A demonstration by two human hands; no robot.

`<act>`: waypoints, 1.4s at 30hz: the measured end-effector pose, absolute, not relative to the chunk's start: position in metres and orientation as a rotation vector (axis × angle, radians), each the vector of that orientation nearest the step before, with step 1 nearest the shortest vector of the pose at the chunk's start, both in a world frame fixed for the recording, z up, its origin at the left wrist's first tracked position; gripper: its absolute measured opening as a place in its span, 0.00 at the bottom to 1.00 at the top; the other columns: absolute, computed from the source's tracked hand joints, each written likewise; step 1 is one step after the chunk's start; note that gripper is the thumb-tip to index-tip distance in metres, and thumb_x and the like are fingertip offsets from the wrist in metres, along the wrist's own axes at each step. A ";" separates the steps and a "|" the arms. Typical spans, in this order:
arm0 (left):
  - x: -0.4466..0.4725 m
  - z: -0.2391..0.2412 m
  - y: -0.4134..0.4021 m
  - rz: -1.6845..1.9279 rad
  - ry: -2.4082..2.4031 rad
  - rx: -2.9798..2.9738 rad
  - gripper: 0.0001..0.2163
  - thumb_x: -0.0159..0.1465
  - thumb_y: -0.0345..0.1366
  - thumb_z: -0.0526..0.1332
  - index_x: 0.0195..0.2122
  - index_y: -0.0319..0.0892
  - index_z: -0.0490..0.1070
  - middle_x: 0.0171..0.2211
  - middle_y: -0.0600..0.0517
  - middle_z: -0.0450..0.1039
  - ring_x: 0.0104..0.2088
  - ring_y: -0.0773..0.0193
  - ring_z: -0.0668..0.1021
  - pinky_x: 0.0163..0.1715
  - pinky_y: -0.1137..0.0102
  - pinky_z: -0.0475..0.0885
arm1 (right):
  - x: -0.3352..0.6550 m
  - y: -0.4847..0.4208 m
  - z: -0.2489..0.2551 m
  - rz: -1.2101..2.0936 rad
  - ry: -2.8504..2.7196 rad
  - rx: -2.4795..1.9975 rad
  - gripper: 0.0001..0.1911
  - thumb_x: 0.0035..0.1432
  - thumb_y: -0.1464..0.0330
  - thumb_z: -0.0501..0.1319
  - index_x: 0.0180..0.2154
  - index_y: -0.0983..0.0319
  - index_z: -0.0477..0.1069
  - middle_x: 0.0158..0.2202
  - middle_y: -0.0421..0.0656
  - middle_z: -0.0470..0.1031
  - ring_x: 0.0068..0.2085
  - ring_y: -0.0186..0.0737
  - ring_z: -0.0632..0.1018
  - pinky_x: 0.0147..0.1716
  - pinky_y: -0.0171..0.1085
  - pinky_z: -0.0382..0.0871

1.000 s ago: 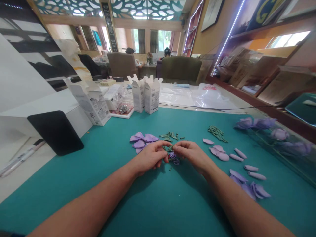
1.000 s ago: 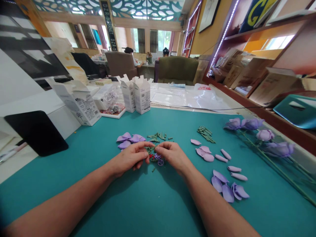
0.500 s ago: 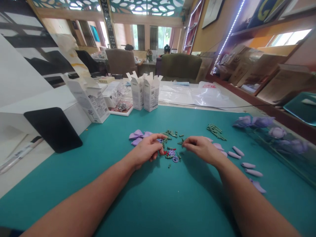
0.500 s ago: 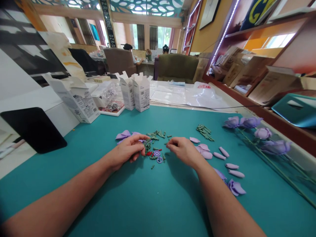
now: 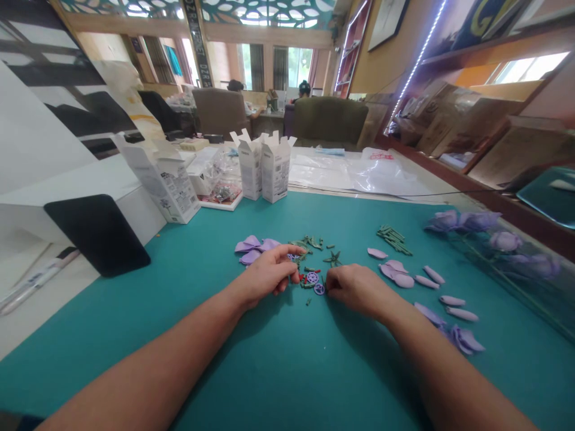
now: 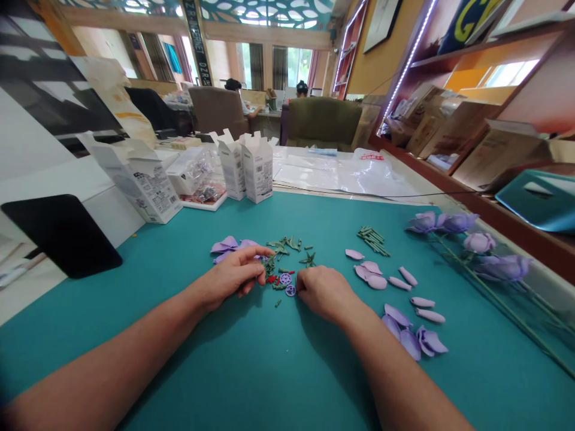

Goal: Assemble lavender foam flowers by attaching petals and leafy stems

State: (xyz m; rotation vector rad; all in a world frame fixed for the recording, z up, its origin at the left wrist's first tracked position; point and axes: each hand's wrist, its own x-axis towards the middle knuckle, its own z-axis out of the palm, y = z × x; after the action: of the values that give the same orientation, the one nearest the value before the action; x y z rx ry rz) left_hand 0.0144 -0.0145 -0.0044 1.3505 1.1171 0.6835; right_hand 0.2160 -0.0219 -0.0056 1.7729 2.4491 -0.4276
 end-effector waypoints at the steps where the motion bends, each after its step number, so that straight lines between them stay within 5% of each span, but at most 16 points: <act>1: 0.014 -0.004 -0.015 0.683 1.115 1.352 0.20 0.56 0.30 0.55 0.51 0.41 0.65 0.24 0.58 0.70 0.15 0.75 0.65 0.14 0.78 0.58 | 0.215 -0.022 -0.006 -0.401 2.440 1.780 0.11 0.48 0.73 0.57 0.31 0.57 0.76 0.30 0.43 0.78 0.31 0.39 0.73 0.25 0.34 0.51; 16: 0.015 -0.002 -0.017 0.631 1.100 1.351 0.19 0.56 0.31 0.55 0.51 0.41 0.65 0.24 0.58 0.69 0.16 0.76 0.64 0.15 0.79 0.57 | 0.205 -0.028 -0.007 -0.234 2.466 1.734 0.10 0.54 0.73 0.53 0.31 0.59 0.72 0.30 0.44 0.77 0.29 0.39 0.73 0.23 0.36 0.46; 27: 0.018 -0.005 -0.020 0.567 1.066 1.372 0.19 0.56 0.32 0.55 0.51 0.41 0.65 0.24 0.57 0.70 0.16 0.74 0.64 0.15 0.78 0.58 | 0.210 -0.020 -0.003 -0.941 2.843 2.137 0.05 0.51 0.67 0.55 0.25 0.60 0.65 0.23 0.38 0.69 0.26 0.34 0.67 0.26 0.33 0.57; 42: 0.020 -0.004 -0.022 0.530 1.070 1.402 0.19 0.57 0.32 0.55 0.50 0.40 0.66 0.24 0.57 0.69 0.16 0.74 0.65 0.15 0.78 0.58 | 0.208 -0.021 -0.007 -0.902 2.964 2.127 0.05 0.53 0.68 0.56 0.26 0.60 0.67 0.23 0.37 0.68 0.25 0.33 0.66 0.27 0.33 0.58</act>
State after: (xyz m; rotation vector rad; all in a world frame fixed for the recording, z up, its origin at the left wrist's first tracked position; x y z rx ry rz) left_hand 0.0201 -0.0217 -0.0043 1.4020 1.0699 0.5302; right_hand 0.2077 -0.0212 -0.0067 2.1271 2.9636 -0.9020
